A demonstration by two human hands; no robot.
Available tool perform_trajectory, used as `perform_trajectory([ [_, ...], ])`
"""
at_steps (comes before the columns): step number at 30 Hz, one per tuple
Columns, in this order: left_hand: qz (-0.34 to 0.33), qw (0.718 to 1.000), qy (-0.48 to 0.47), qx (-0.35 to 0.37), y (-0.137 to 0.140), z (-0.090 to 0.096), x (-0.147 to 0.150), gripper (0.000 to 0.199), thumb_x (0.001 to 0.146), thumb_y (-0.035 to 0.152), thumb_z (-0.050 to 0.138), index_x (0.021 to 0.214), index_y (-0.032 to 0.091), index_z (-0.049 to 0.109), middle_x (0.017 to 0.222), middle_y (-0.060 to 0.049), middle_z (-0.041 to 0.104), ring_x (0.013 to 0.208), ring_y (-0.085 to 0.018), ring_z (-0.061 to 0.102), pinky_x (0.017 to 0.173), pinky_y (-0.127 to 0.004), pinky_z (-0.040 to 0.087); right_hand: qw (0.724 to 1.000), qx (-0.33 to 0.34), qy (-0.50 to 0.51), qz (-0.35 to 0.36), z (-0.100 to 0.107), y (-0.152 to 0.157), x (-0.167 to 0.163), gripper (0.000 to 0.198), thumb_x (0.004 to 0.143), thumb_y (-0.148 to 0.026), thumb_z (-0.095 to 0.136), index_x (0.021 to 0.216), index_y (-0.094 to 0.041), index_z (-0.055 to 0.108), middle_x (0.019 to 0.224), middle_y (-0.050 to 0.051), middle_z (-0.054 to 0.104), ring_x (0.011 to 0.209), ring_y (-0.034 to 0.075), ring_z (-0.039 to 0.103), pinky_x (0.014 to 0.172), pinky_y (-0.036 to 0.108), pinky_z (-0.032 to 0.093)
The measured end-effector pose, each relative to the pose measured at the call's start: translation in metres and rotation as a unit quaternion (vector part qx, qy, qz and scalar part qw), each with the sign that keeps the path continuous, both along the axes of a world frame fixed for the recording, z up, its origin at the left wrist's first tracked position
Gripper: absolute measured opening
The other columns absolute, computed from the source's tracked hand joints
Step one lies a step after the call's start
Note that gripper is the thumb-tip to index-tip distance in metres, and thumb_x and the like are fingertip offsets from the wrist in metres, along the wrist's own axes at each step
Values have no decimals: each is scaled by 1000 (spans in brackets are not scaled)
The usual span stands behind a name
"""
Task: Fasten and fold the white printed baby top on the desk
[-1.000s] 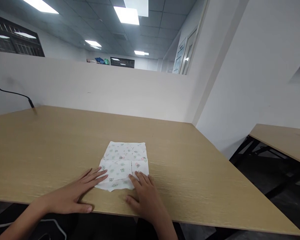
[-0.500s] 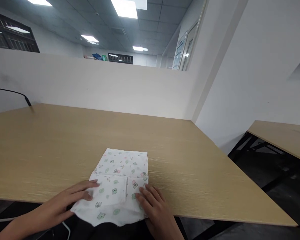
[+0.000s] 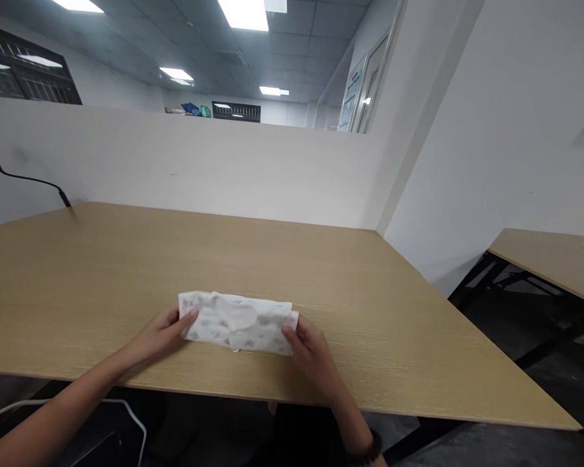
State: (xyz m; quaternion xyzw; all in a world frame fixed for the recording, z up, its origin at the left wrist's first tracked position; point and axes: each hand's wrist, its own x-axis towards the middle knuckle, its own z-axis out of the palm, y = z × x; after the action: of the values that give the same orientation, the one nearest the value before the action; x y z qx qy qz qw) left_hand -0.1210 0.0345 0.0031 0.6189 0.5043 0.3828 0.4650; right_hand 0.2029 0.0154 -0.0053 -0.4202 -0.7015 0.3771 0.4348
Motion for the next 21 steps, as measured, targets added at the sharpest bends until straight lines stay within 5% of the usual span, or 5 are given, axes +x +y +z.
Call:
perform_trajectory([
  [3, 11, 994, -80, -70, 30, 0, 12, 67, 74, 65, 65, 116, 14, 56, 107, -13, 68, 96, -28, 64, 73, -33, 55, 999, -12, 7, -32, 1, 31, -7, 34, 93, -41, 46, 113, -16, 59, 114, 12, 67, 101, 24, 64, 85, 35, 52],
  [6, -6, 989, -86, -121, 52, 0, 15, 69, 66, 59, 74, 115, 15, 54, 116, -15, 65, 103, -29, 63, 80, -35, 55, 989, -12, -100, -108, -5, 52, -12, 29, 93, -34, 44, 106, -15, 61, 105, 12, 69, 93, 24, 65, 81, 34, 50],
  [11, -13, 991, -59, -119, 60, -1, 4, 71, 53, 46, 86, 108, 17, 50, 118, -14, 64, 109, -30, 61, 87, -38, 54, 954, -14, -245, -171, -15, 61, -15, 22, 89, -25, 49, 105, -14, 61, 99, 11, 69, 87, 22, 62, 76, 30, 46],
  [18, 17, 992, -46, -112, 53, -6, 1, 66, 63, 46, 78, 110, 19, 41, 101, -6, 65, 84, -22, 66, 66, -30, 53, 971, -56, -163, -164, -24, 55, -14, 41, 91, -25, 43, 130, -16, 40, 86, 4, 66, 74, 18, 63, 65, 27, 45],
  [21, 6, 997, -1, -78, 55, -9, 0, 67, 68, 42, 73, 118, 19, 36, 86, -3, 64, 73, -21, 65, 61, -30, 50, 960, -56, -219, -165, -24, 53, -16, 47, 89, -24, 46, 134, -14, 36, 84, 4, 66, 77, 20, 64, 68, 28, 45],
])
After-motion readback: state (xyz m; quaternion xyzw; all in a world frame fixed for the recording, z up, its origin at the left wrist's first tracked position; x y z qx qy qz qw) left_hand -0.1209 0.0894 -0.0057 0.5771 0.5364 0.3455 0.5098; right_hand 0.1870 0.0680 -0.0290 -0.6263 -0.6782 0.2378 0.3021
